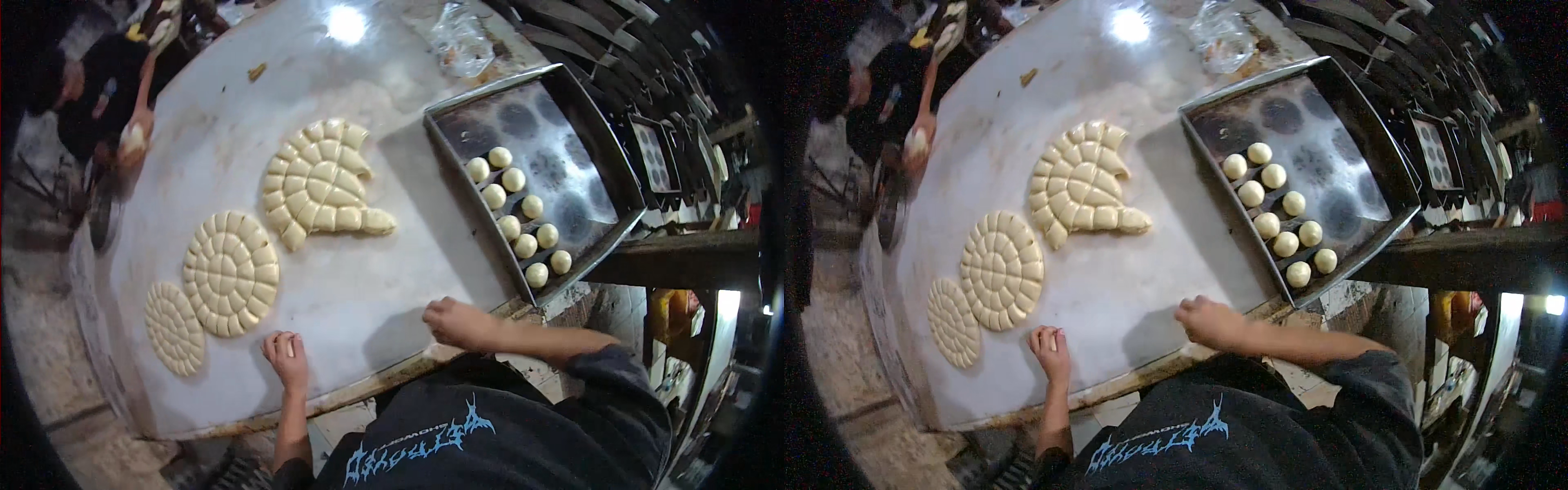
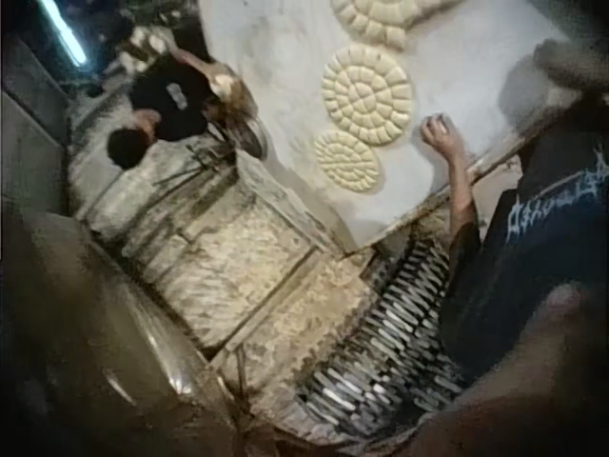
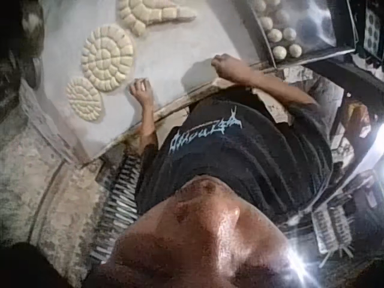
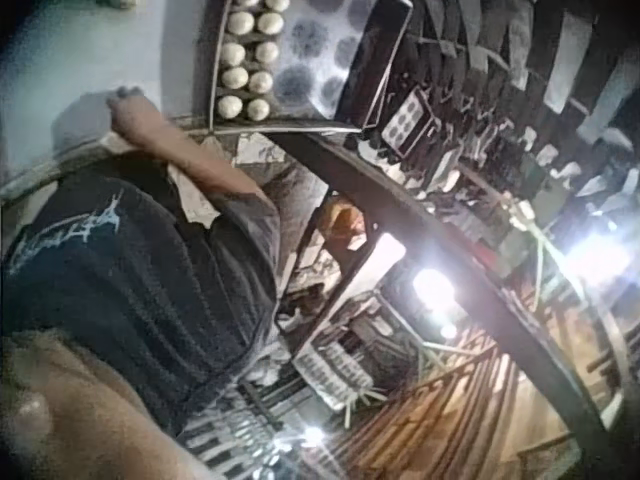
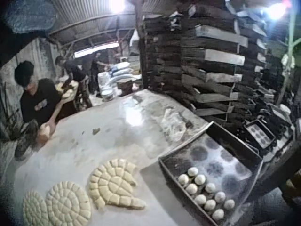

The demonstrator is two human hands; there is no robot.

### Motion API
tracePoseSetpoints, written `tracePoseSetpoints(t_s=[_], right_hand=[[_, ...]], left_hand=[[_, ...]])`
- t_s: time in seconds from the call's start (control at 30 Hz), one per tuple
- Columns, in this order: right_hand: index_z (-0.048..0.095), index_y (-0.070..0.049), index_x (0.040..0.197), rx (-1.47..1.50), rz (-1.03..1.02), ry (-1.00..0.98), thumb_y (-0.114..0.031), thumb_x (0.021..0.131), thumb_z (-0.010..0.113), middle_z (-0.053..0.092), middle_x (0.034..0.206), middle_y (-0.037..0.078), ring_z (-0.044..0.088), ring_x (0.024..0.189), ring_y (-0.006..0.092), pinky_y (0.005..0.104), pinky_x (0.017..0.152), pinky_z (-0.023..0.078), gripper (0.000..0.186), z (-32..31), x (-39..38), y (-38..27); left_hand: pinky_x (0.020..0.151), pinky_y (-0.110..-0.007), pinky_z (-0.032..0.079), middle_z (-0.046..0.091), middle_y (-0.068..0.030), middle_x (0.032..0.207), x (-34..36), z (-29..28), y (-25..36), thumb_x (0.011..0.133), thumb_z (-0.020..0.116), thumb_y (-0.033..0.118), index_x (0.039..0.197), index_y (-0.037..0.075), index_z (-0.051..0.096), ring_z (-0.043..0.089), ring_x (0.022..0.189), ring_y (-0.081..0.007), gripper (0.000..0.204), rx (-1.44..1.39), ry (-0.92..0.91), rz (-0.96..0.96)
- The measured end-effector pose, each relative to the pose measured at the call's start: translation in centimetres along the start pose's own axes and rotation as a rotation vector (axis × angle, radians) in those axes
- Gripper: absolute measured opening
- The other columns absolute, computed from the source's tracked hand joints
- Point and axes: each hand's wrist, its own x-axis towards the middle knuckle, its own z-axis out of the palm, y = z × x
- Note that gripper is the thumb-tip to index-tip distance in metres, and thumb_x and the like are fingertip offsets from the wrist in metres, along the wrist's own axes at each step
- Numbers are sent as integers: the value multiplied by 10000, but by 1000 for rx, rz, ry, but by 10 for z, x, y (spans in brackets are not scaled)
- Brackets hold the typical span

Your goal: Break off pieces of dough and roll them into small balls to place on a baking tray.

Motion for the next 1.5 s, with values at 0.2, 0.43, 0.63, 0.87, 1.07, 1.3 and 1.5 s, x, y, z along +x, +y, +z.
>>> tracePoseSetpoints(t_s=[0.2, 0.43, 0.63, 0.87, 1.07, 1.3, 1.5], right_hand=[[619, -25, 872, 11, 102, 670, -160, 770, 673, 579, 846, 118, 580, 782, 258, 354, 694, 477, 177, -201, -7, 97], [601, -16, 1078, -21, 313, 577, -256, 780, 650, 578, 1038, 227, 534, 1023, 401, 444, 871, 451, 385, -211, 55, 212], [557, -17, 1168, 190, 233, 1041, -278, 834, 653, 558, 1161, 208, 532, 1060, 397, 426, 901, 438, 435, -202, -11, 135], [550, -11, 1164, 518, 104, 1248, -98, 852, 604, 571, 1139, 164, 555, 1083, 288, 365, 914, 438, 328, -155, -97, 27], [580, -10, 1092, 359, 174, 814, -119, 867, 596, 569, 1121, 178, 542, 1020, 348, 416, 895, 428, 251, -50, 1, 19], [596, 13, 1060, 78, 569, 948, -334, 860, 605, 555, 1091, 186, 437, 1094, 361, 431, 915, 369, 401, -48, 180, 21], [599, 114, 932, 774, 573, 1098, -168, 751, 586, 640, 876, 189, 620, 804, 278, 414, 666, 486, 335, -40, 229, -9]], left_hand=[[856, -459, 368, 511, -138, 922, -31, -13, 46, 756, 634, 92, 853, -5, 551, 478, 894, -342, 160, 203, -99, 1], [804, -279, 445, 569, -88, 1053, 106, 1, 179, 800, 640, 64, 1078, -30, 566, 535, 959, -139, 303, -830, -558, -457], [935, -394, 411, 514, -159, 1089, 214, 118, 354, 752, 647, 47, 1112, 17, 497, 531, 1020, -294, 392, -446, -345, 495], [1022, -594, 246, 589, -218, 1126, 239, 168, 363, 791, 561, 113, 1166, 28, 476, 539, 1098, -352, 394, 116, -599, 363], [938, -431, 390, 571, -224, 1079, 141, 82, 234, 848, 540, 72, 1160, -16, 509, 504, 1059, -397, 325, -408, -188, 11], [1077, -552, 212, 396, -176, 1390, -69, 8, 71, 825, 588, 228, 1207, 35, 514, 319, 1319, -358, 434, 79, -159, -58], [1000, -491, 343, 534, -165, 1199, -21, 18, 93, 818, 604, 100, 1072, 25, 564, 469, 1171, -359, 268, -255, 29, -55]])
